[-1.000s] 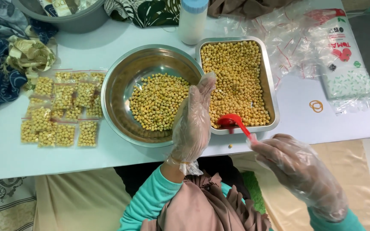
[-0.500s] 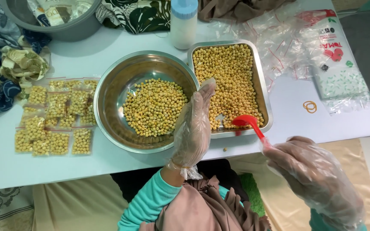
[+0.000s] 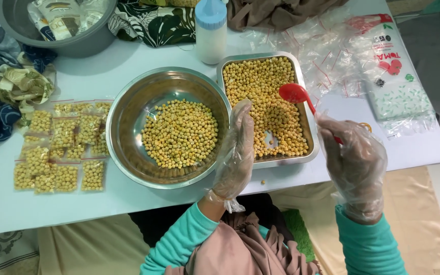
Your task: The person is seasoning nuts by scooping them into a bowl, adding liquid from a squeeze bottle, and mixing them thoroughly by hand.
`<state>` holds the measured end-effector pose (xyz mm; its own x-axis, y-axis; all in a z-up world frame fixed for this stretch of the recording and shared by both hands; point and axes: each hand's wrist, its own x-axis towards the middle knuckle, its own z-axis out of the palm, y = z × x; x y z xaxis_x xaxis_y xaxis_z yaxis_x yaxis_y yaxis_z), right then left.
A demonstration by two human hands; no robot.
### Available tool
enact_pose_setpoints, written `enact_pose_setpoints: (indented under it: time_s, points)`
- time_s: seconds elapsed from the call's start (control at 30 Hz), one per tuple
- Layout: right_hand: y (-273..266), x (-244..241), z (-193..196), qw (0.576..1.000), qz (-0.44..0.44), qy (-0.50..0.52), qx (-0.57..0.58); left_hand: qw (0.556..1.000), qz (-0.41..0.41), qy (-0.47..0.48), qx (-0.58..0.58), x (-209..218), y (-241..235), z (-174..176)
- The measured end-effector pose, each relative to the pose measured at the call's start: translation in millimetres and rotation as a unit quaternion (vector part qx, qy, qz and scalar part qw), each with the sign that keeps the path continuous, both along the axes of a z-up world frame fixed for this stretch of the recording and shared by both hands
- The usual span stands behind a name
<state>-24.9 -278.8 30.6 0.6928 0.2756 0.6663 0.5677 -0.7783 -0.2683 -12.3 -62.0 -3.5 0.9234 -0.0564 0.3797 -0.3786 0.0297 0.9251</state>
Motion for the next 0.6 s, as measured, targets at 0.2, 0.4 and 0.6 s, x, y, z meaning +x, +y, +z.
enact_pose_setpoints:
  time_s: [0.2,0.4,0.6]
  points:
    - [-2,18,-44,0.990,-0.111,-0.049,-0.067,0.990,0.015,0.108,0.092,12,-17,-37]
    - [33,-13,-12,0.988,-0.095,0.099,0.072,0.931,0.111,-0.097,0.333,33,-24,-137]
    - [38,-12,-7,0.916,-0.112,0.266,0.278,0.989,0.044,0.123,0.070,16,-33,-56]
